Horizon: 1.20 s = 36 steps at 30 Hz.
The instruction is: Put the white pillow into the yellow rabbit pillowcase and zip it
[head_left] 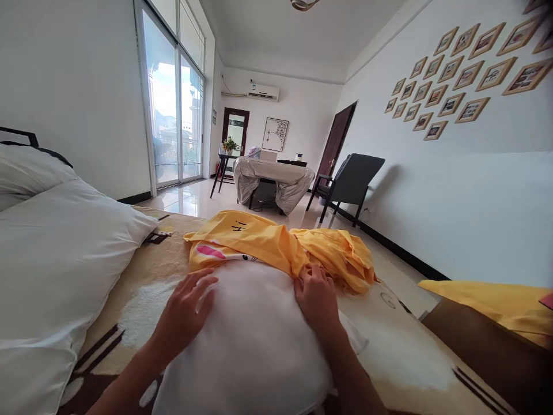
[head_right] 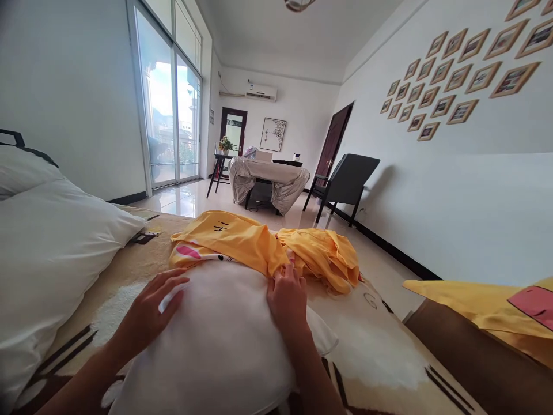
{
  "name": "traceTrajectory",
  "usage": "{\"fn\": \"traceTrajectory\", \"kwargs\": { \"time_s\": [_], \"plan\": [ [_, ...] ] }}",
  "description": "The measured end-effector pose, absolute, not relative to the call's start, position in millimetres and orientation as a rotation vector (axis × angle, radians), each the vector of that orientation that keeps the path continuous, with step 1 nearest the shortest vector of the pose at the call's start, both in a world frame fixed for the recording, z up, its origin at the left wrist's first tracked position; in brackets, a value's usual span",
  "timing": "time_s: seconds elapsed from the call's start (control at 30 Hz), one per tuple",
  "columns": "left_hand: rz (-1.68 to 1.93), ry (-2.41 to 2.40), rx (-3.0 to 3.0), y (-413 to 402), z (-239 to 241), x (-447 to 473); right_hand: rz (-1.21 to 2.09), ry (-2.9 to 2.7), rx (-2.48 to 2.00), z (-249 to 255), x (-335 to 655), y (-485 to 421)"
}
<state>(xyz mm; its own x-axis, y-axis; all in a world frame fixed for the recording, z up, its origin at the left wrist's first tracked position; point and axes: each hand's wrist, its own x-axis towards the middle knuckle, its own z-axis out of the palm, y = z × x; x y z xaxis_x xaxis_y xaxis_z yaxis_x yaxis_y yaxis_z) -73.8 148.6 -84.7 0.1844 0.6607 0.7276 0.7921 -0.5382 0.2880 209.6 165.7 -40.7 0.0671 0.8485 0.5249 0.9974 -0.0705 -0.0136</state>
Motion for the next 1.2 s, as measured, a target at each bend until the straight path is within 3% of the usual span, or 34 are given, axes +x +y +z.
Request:
{"fn": "traceTrajectory", "kwargs": {
  "time_s": [0.17, 0.27, 0.43, 0.6, 0.67, 0.77, 0.87, 0.97, 1.1, 1.2],
  "plan": [
    [-0.794, -0.953, -2.58, 108.6, -68.9, -37.7, -0.574, -1.878, -1.667, -57.0, 212.0, 176.5],
    [-0.579, -0.692, -2.627, 92.3, -80.0, -13.6, -0.421, -1.956, -1.65, -65.7, 215.6, 187.5],
    [-0.548, -0.654, -2.454, 87.9, -112.6, 7.9, -0.267, -1.868, -1.69, -77.6, 226.9, 203.0],
    [-0.486, -0.644, -2.531, 90.5, -98.2, 1.5, -0.354, -1.663, -1.206, -58.0, 219.6, 178.2],
    [-0.531, -0.586, -2.656, 88.8, -83.9, -4.9, -0.308, -1.703, -0.957, -44.5, 206.7, 153.7],
    [-0.913, -0.58, -2.816, 84.3, -65.7, -17.0, -0.233, -1.854, -0.699, -31.7, 181.2, 115.0],
    [-1.34, -0.836, -2.427, 82.8, -58.5, -28.3, -0.197, -1.997, -0.576, -34.9, 156.5, 92.1],
    [-1.303, -0.974, -2.148, 88.2, -61.7, -34.4, -0.201, -2.11, -0.509, -46.3, 139.2, 88.4],
    [-1.171, -0.962, -2.351, 100.0, -68.7, -38.1, -0.128, -2.179, -0.435, -49.1, 134.7, 91.6],
    [-1.333, -1.009, -2.467, 104.5, -68.7, -42.5, -0.044, -2.23, -0.494, -44.4, 143.8, 99.0]
  ]
}}
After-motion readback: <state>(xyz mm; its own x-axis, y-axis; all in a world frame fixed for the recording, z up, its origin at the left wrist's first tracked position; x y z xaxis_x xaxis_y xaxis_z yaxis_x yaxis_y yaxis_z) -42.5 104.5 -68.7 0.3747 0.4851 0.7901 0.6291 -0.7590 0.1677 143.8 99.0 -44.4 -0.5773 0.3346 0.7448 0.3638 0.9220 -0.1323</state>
